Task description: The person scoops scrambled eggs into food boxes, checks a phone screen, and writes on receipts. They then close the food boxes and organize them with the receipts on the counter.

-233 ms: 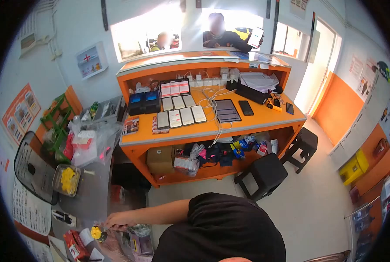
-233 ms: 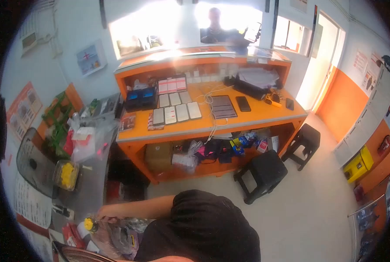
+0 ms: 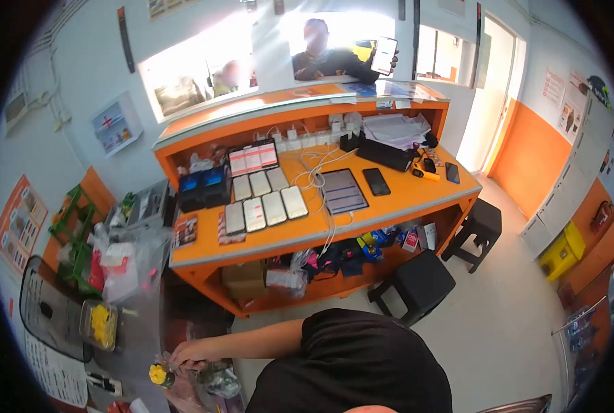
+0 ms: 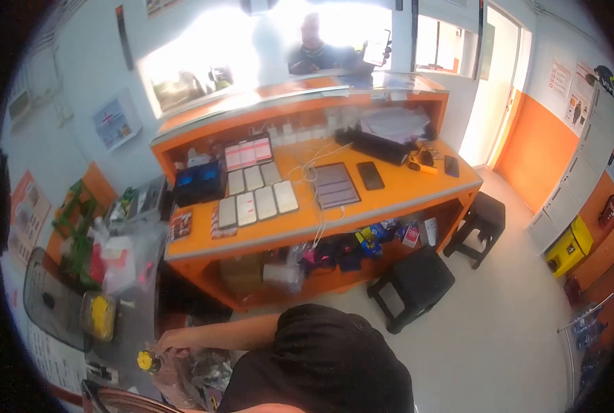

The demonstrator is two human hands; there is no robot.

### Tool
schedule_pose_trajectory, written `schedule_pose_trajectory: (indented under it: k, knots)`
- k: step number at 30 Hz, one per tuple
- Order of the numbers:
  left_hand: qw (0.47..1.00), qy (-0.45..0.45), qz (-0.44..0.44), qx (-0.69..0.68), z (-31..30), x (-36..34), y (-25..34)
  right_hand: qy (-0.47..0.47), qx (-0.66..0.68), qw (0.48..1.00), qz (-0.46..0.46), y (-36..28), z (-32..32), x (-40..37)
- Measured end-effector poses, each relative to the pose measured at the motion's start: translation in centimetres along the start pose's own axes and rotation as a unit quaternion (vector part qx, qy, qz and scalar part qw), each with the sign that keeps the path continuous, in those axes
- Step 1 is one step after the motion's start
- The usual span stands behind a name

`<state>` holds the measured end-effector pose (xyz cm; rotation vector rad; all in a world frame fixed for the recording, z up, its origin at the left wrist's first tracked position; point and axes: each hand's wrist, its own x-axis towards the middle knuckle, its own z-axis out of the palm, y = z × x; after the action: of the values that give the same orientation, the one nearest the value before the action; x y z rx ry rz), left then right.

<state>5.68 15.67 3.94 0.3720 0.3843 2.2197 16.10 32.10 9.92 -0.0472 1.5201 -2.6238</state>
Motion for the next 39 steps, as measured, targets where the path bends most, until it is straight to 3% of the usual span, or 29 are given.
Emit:
schedule_pose_trajectory:
  k: [2, 8, 11, 13, 14, 19, 26, 28, 29, 31, 32, 37, 39]
  knots:
    - [0.998, 0.049, -0.032, -0.017, 2.0, 2.9, -4.4, 0.005, -0.021, 1.0, 0.0, -2.0, -4.0, -2.8]
    - [0.998, -0.05, -0.018, 0.04, 6.2, 11.3, -17.9, 0.026, -0.041, 0.999, 0.012, -7.8, -16.1, -11.7]
    - [0.995, -0.087, -0.017, 0.045, 5.0, 15.4, -22.8, 0.057, -0.071, 0.996, -0.02, -9.3, -21.3, -14.9]
    - [0.978, -0.017, -0.051, 0.204, -0.1, 18.5, -24.6, 0.061, -0.051, 0.997, -0.011, -9.9, -24.4, -16.2]
    - [0.964, 0.011, -0.057, 0.261, 0.4, 18.8, -25.9, 0.063, -0.035, 0.997, 0.001, -10.2, -25.6, -16.8]
    - [0.931, 0.084, -0.039, 0.354, 9.5, 18.9, -31.5, 0.073, -0.027, 0.997, -0.01, -12.6, -28.4, -19.8]
    - [0.908, 0.149, -0.021, 0.39, 16.4, 18.0, -35.0, 0.072, -0.013, 0.997, -0.01, -12.6, -31.0, -20.6]
    - [0.853, 0.122, -0.014, 0.507, 14.9, 18.4, -34.5, 0.062, -0.004, 0.998, -0.01, -12.9, -31.3, -20.8]
    - [0.852, 0.123, -0.014, 0.509, 12.1, 19.2, -33.7, 0.064, 0.006, 0.998, -0.008, -13.0, -31.5, -20.6]
    - [0.922, 0.026, -0.083, 0.377, 5.6, 21.4, -32.1, 0.065, 0.018, 0.998, -0.007, -13.0, -31.7, -20.5]
    - [0.921, 0.026, -0.084, 0.38, 5.2, 21.9, -32.3, 0.063, 0.023, 0.998, -0.024, -13.0, -31.8, -20.4]
    - [0.836, 0.023, -0.09, 0.541, 4.1, 22.6, -30.4, 0.031, 0.04, 0.996, -0.067, -12.6, -31.8, -19.7]
    - [0.814, 0.035, -0.08, 0.575, 5.0, 21.7, -28.6, 0.026, -0.023, 0.999, -0.013, -13.8, -31.6, -19.8]
